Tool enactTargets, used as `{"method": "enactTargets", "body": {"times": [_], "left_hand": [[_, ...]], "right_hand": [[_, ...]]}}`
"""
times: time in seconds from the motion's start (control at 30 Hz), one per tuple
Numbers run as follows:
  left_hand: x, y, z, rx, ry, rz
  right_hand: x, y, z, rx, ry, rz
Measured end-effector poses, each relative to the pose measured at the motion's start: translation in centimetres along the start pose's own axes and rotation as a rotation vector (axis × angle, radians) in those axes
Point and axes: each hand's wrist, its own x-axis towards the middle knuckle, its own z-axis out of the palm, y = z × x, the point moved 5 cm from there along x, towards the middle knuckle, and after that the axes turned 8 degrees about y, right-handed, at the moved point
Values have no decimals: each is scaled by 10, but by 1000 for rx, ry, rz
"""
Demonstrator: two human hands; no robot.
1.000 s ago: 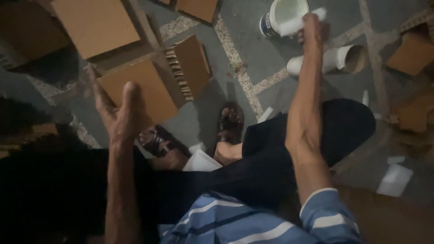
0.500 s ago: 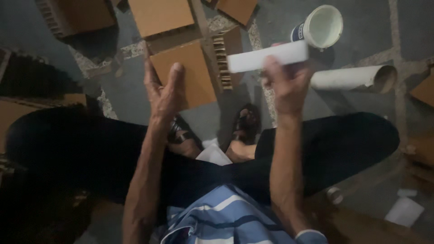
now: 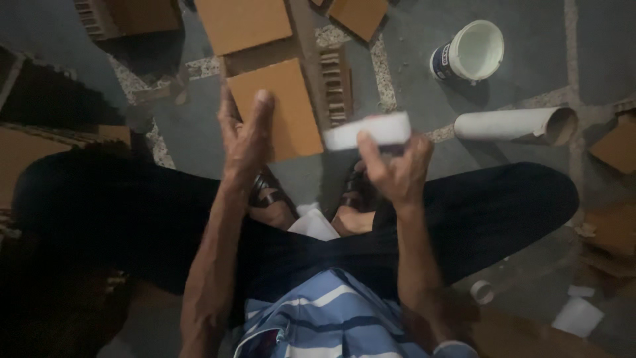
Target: The person sits on the floor and repeatedly applies a white adhesive from a small container onto the edges of small cardboard pieces using a white roller. They handle multiple pieces one at a time, rolling the adhesive along the edges and occasionally dipping the roller into the container.
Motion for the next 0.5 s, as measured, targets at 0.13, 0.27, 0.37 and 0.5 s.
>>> {"method": "enactTargets", "body": {"times": [0.13, 0.27, 0.37, 0.5], "left_hand": [[-8, -5, 8, 71, -90, 51], [-9, -9, 9, 55, -59, -16], [0, -7, 2, -25, -19, -69], [3, -4, -2, -105, 22, -60]], "right_hand": [[47, 6, 18, 186, 116, 46], [73, 6, 25, 392, 171, 43], [40, -6, 9, 175, 31, -15], [0, -14, -9, -22, -50, -179]]}}
